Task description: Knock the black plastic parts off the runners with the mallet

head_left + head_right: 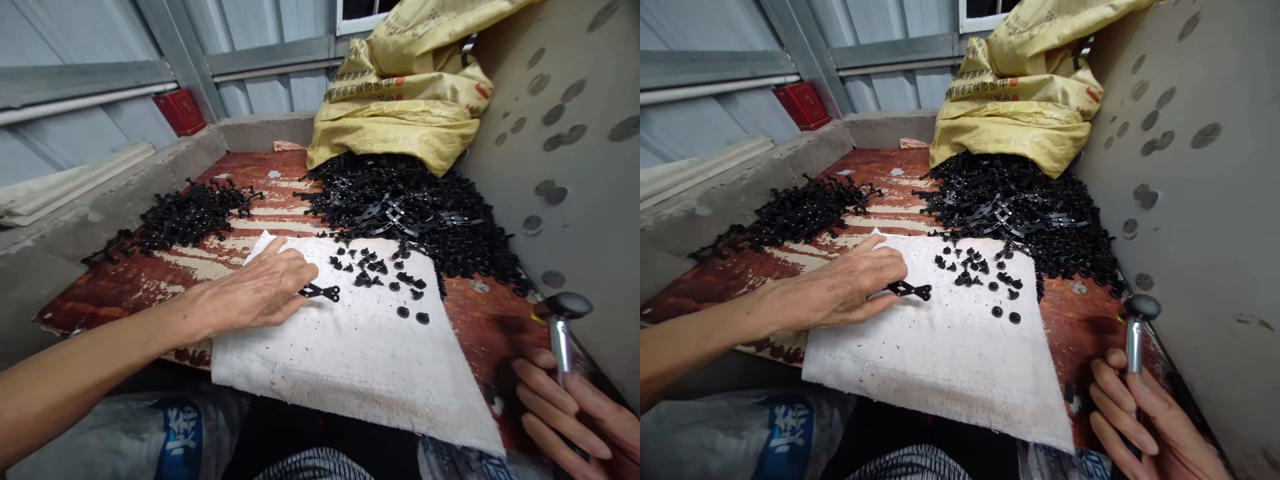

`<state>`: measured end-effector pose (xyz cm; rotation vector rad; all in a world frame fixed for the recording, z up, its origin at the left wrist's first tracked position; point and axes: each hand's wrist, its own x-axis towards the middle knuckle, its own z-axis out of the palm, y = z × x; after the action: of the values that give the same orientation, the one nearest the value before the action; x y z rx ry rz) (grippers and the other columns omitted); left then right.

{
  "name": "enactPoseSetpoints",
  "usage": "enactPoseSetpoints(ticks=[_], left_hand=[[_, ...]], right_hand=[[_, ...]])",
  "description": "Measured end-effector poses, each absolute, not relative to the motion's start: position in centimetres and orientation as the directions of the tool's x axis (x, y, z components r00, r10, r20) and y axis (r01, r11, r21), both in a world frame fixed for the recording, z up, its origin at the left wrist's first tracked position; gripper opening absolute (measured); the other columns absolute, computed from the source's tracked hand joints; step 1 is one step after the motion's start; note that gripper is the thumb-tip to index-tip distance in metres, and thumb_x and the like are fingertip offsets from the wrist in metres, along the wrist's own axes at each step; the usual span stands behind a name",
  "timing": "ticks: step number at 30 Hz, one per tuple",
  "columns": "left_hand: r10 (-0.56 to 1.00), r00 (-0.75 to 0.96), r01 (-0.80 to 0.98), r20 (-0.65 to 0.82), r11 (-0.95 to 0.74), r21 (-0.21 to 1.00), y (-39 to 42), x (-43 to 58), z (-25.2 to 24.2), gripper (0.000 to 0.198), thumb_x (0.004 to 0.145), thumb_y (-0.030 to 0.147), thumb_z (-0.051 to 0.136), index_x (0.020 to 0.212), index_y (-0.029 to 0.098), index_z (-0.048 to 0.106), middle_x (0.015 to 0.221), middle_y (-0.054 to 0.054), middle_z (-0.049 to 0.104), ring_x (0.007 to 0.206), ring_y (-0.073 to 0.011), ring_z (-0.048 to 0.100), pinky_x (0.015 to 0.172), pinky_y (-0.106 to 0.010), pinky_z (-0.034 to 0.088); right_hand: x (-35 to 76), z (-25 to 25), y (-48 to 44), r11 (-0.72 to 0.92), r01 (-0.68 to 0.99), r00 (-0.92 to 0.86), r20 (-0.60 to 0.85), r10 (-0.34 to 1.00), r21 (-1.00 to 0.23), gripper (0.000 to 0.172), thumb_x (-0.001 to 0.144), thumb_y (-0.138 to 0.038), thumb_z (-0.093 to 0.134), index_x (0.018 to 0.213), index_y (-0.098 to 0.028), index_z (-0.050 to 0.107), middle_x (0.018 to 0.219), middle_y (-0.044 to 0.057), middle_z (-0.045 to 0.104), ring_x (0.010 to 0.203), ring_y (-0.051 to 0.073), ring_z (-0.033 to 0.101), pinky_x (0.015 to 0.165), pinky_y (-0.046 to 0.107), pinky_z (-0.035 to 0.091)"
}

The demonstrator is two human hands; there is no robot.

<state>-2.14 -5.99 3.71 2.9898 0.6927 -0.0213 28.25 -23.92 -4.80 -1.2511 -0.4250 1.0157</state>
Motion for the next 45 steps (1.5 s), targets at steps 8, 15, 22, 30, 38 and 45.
enactPoseSetpoints(ticks=[8,15,22,30,38,45], left_hand=[[0.536,0.788,0.513,-0.305,-0.296,0.805,-10.0,3.1,2.0,0.023,0.084,0.030,0.060,0.076,0.022,0.039,0.061,0.009,0.038,0.055,-0.0078,0.034,0.050,-0.023,0.029],[0.430,0.820,0.475,-0.377,-0.147,0.868,-12.3,5.9,0.5,0.023,0.080,0.027,0.063,0.076,0.021,0.041,0.062,0.009,0.038,0.056,-0.0070,0.033,0.050,-0.021,0.028],[0.328,0.848,0.443,-0.416,-0.011,0.896,-12.5,5.2,0.5,0.012,0.087,0.030,0.057,0.088,0.020,0.050,0.064,0.007,0.043,0.055,-0.0073,0.036,0.048,-0.022,0.028],[0.359,0.810,0.440,-0.465,0.154,0.885,-11.8,6.2,-0.5,0.030,0.090,0.044,0.054,0.077,0.017,0.051,0.070,-0.001,0.064,0.049,-0.0059,0.050,0.045,-0.019,0.037],[0.301,0.825,0.423,-0.478,0.233,0.876,-11.8,6.7,-0.6,0.030,0.087,0.044,0.060,0.083,0.015,0.055,0.074,-0.003,0.067,0.049,-0.0052,0.054,0.044,-0.017,0.040],[0.507,0.714,0.376,-0.482,0.302,0.876,-10.2,7.4,0.2,0.025,0.086,0.031,0.061,0.069,0.014,0.052,0.062,0.000,0.064,0.037,-0.0020,0.045,0.034,-0.014,0.028]], right_hand=[[22.9,-4.4,-25.1,-0.069,-0.354,0.495,-0.249,0.832,-0.933,0.027,0.073,-0.044,0.079,0.088,-0.026,0.066,0.078,0.002,0.063,0.039,0.003,0.040,0.031,0.015,0.030],[21.4,-3.7,-23.7,-0.077,-0.097,0.417,-0.111,0.902,-0.992,0.030,0.085,-0.051,0.065,0.093,-0.022,0.061,0.049,-0.008,0.043,0.038,0.007,0.037,0.036,0.019,0.031],[21.0,-3.2,-22.5,-0.086,-0.019,0.339,-0.088,0.937,-0.996,0.032,0.082,-0.052,0.064,0.085,-0.020,0.063,0.050,-0.007,0.043,0.038,0.008,0.036,0.036,0.022,0.031],[21.6,-3.7,-21.7,-0.077,-0.017,0.277,-0.079,0.958,-0.997,0.027,0.087,-0.045,0.059,0.094,-0.019,0.063,0.049,-0.009,0.040,0.038,0.008,0.033,0.035,0.021,0.029],[22.0,-2.8,-21.2,-0.190,-0.097,0.209,-0.207,0.956,-0.977,0.030,0.081,-0.045,0.063,0.094,-0.018,0.062,0.046,-0.010,0.040,0.036,0.007,0.031,0.033,0.020,0.027],[22.7,-3.3,-21.8,-0.109,-0.230,0.371,-0.190,0.909,-0.967,0.032,0.080,-0.046,0.069,0.099,-0.021,0.062,0.049,-0.009,0.043,0.040,0.007,0.035,0.033,0.018,0.030]])
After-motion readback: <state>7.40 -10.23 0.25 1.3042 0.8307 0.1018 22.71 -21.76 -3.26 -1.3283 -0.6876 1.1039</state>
